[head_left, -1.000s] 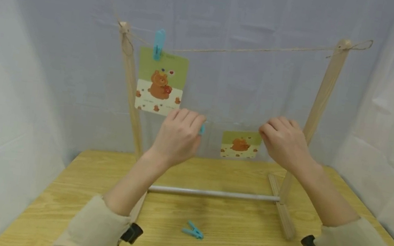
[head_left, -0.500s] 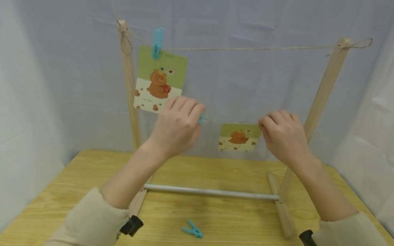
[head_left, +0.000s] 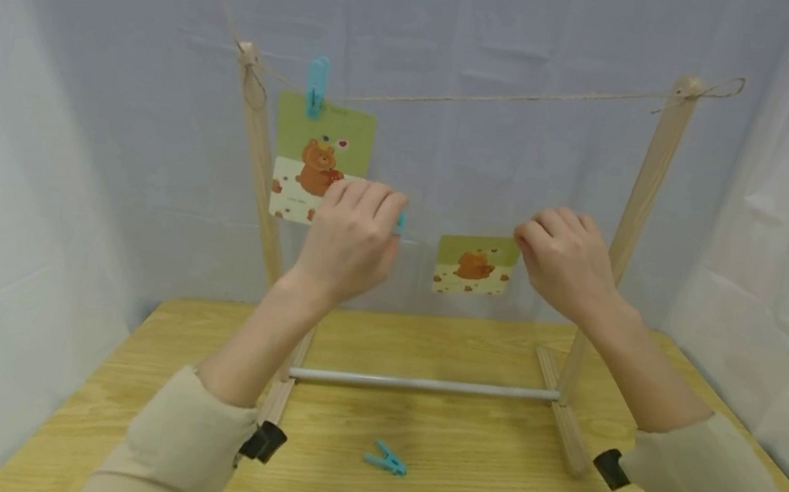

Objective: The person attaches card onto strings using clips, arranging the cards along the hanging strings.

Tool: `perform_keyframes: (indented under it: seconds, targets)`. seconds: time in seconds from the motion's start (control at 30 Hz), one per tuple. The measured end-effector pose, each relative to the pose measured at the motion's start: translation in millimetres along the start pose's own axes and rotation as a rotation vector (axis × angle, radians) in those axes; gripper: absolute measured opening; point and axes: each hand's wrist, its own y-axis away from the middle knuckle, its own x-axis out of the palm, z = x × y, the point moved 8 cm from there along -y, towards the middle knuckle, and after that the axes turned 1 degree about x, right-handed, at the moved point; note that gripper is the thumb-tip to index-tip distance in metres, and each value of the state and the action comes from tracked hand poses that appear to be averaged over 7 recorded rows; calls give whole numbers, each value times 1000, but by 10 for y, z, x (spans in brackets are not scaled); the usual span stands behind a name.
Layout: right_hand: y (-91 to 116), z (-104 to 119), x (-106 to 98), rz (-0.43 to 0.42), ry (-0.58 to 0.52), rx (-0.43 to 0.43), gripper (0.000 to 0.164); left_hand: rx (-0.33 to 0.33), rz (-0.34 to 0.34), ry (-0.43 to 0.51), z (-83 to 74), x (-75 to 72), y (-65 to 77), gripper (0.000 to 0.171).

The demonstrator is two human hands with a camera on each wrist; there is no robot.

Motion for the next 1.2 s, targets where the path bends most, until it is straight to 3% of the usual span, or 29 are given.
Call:
perform_keyframes:
  seconds: [1.2]
  targets:
    - [-293,-24,-18,-50,-6,51,5,11,-127,-65,177,-266,-196,22]
